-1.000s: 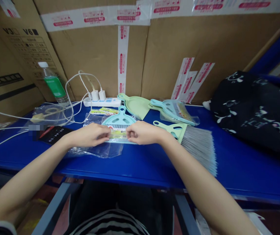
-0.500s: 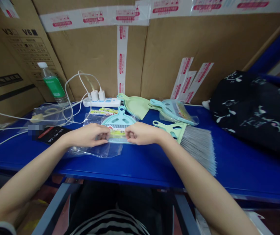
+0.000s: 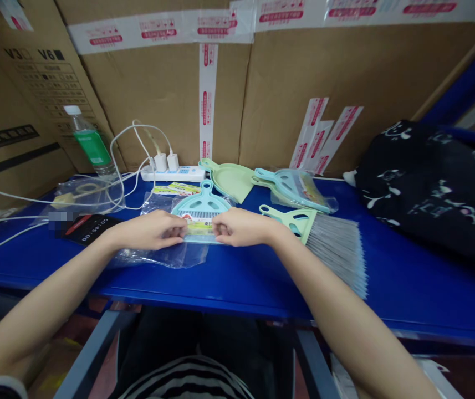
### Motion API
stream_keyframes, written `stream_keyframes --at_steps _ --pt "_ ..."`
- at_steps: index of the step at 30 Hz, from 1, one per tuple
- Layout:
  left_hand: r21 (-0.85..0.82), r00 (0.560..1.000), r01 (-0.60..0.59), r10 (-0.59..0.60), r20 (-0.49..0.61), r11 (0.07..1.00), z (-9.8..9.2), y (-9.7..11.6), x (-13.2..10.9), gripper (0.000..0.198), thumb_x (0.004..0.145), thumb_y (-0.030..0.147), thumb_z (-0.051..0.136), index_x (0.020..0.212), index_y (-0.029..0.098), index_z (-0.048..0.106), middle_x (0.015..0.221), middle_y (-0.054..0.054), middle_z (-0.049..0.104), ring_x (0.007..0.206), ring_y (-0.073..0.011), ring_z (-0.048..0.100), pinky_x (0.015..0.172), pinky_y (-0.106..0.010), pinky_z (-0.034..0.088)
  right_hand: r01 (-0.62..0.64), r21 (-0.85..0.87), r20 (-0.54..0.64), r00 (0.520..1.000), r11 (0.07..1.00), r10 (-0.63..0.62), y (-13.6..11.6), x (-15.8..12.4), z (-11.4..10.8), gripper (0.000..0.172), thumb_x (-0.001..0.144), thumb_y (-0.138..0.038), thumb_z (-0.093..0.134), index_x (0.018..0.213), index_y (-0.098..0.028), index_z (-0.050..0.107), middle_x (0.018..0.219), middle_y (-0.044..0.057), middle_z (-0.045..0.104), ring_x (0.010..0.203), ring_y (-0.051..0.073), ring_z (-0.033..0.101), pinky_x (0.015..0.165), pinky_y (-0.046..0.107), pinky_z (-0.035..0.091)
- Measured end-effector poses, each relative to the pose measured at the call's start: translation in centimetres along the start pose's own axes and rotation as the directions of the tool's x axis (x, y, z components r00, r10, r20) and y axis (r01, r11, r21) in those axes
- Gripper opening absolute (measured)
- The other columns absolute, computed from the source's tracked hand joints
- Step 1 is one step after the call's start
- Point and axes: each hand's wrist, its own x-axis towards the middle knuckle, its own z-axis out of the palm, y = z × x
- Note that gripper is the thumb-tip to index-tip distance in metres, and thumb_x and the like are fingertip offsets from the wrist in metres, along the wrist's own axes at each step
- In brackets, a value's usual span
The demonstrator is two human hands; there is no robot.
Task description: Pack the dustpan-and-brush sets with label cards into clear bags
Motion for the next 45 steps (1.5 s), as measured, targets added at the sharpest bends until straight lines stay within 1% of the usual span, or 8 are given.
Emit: stream_keyframes --at_steps 5,13,21,27,33,45 --pt "-0.004 1.0 -0.007 0.007 -0.001 1.0 -0.04 -0.02 0.04 0.007 0.08 0.015 0.052 0.074 0.018 0.054 0.06 0.004 0.058 0.051 -0.0091 0.05 0.054 -0.023 0.032 0.012 -0.007 -0.011 1.0 1.0 -0.012 0.03 -0.02 -0.06 0.011 0.076 -0.011 0.051 0.07 -0.02 0.049 0.059 -0.003 0.054 0.053 0.011 0.047 0.057 0.025 0.036" --pt "0.04 1.0 0.022 -0.022 0.0 0.999 -0.16 0.17 -0.01 0.004 0.078 0.016 0.053 0.075 0.018 0.055 0.06 0.005 0.059 0.052 -0.0092 0.05 0.055 -0.023 0.032 0.046 0.002 -0.018 0.999 0.999 -0.046 0.41 0.02 0.12 0.009 0.076 -0.013 0.051 0.071 -0.02 0.049 0.06 -0.002 0.056 0.053 0.011 0.048 0.057 0.025 0.037" --pt "0.001 1.0 -0.007 0.007 -0.012 1.0 -0.04 0.05 0.01 0.008 0.08 0.016 0.05 0.074 0.018 0.055 0.064 0.003 0.059 0.053 -0.0091 0.049 0.055 -0.024 0.033 0.047 0.005 -0.018 0.999 0.999 -0.047 0.51 -0.01 0.14 0.008 0.075 -0.013 0.05 0.071 -0.02 0.05 0.061 -0.002 0.057 0.053 0.011 0.048 0.056 0.024 0.037" --pt "0.033 1.0 0.01 -0.01 -0.002 0.999 -0.16 0.13 -0.02 0.007 0.08 0.017 0.051 0.074 0.018 0.056 0.061 0.003 0.059 0.052 -0.0092 0.049 0.054 -0.023 0.032 0.053 -0.016 -0.022 0.998 0.998 -0.054 0.59 0.04 0.12 0.008 0.076 -0.013 0.051 0.072 -0.019 0.051 0.062 -0.001 0.058 0.054 0.012 0.049 0.056 0.025 0.036" --pt "0.042 0.999 0.027 -0.028 0.015 0.999 -0.2 0.24 0.02 0.006 0.079 0.015 0.053 0.075 0.018 0.055 0.062 0.004 0.06 0.052 -0.0088 0.05 0.054 -0.023 0.031 0.031 -0.004 -0.017 0.999 1.0 -0.031 0.36 -0.06 0.11 0.009 0.076 -0.012 0.051 0.071 -0.019 0.051 0.061 -0.001 0.057 0.054 0.012 0.049 0.056 0.025 0.036" --pt "0.021 1.0 0.006 -0.006 0.011 1.0 -0.08 0.06 0.05 0.006 0.079 0.015 0.05 0.074 0.018 0.054 0.064 0.003 0.058 0.053 -0.0091 0.049 0.054 -0.024 0.031 0.057 -0.023 -0.027 0.998 0.998 -0.058 0.64 0.08 0.2 0.006 0.077 -0.015 0.051 0.073 -0.019 0.052 0.063 0.0 0.059 0.055 0.012 0.049 0.057 0.026 0.036"
